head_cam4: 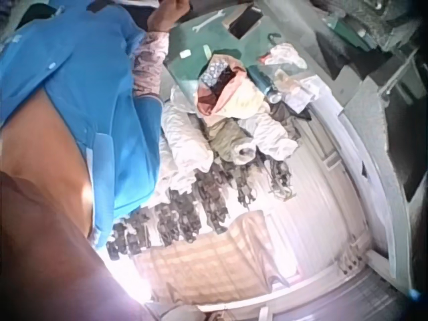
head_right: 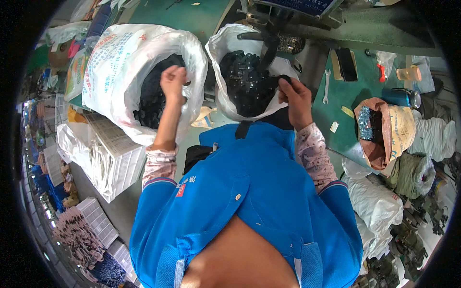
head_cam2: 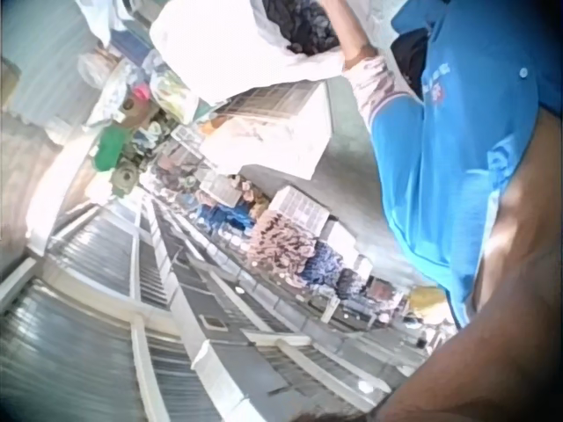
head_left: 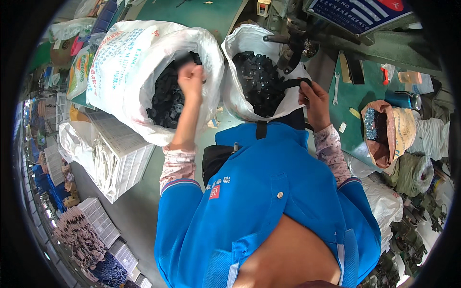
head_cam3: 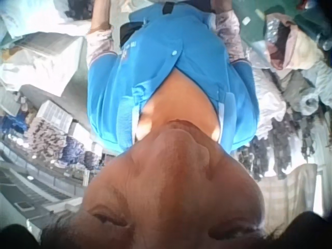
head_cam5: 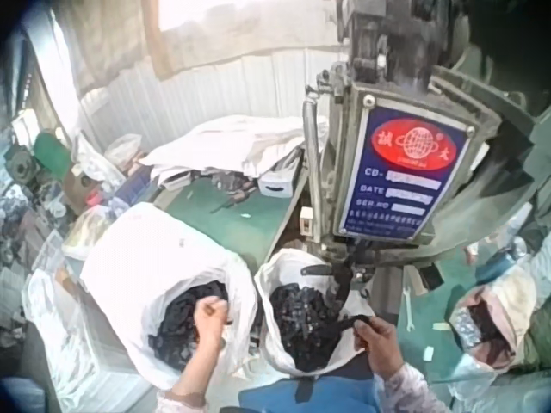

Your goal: The person repeatedly picks small black plastic components from a white sack, places them into a metal fixture, and secures them by pulling a lever. The person then removes the assembled unit and returns it to the sack. This cycle continues throughout the clip.

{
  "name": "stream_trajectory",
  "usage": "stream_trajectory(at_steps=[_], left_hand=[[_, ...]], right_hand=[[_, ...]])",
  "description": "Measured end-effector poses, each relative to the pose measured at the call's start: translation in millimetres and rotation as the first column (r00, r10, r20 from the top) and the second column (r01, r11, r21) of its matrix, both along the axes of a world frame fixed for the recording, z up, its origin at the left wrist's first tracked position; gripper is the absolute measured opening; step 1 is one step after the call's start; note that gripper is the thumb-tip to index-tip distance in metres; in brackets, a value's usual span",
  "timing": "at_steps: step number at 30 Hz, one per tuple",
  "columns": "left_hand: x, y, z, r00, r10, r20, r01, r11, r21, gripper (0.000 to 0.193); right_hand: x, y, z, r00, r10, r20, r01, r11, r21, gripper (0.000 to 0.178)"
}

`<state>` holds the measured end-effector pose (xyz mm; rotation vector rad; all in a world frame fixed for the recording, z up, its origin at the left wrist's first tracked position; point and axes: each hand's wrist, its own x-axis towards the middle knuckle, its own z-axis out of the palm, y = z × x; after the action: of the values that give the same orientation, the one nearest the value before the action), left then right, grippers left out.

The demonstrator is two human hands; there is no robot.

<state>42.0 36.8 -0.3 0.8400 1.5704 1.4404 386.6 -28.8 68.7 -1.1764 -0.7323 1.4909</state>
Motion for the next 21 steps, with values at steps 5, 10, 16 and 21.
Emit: stream_trajectory(at_steps=[5,10,16,21], left_hand=[[-41,40,-5,0.594,-0.105,-0.797,-0.136,0.964,-0.228,0.079],[-13,73,5,0.448,-0.457,-0.768,-0.216,0.779,-0.589,0.095],[-29,85,6,0.391,-0.614,-0.685,-0.106,0.71,-0.696,0.089],[-30,75,-2,0.265,-0.603,-0.752,-0.093,0.76,-0.643,0.09]], right_hand=[[8,-11,-5,0.998,-0.063,0.02,0.065,0.993,-0.095,0.017],[-1,-27,-2,0.996,-0.067,0.065,0.069,0.997,-0.034,0.022],[0,-44,-15,0.989,-0.121,0.081,0.126,0.99,-0.058,0.024],[-4,-36,-13,0.989,-0.136,0.058,0.14,0.986,-0.085,0.023]])
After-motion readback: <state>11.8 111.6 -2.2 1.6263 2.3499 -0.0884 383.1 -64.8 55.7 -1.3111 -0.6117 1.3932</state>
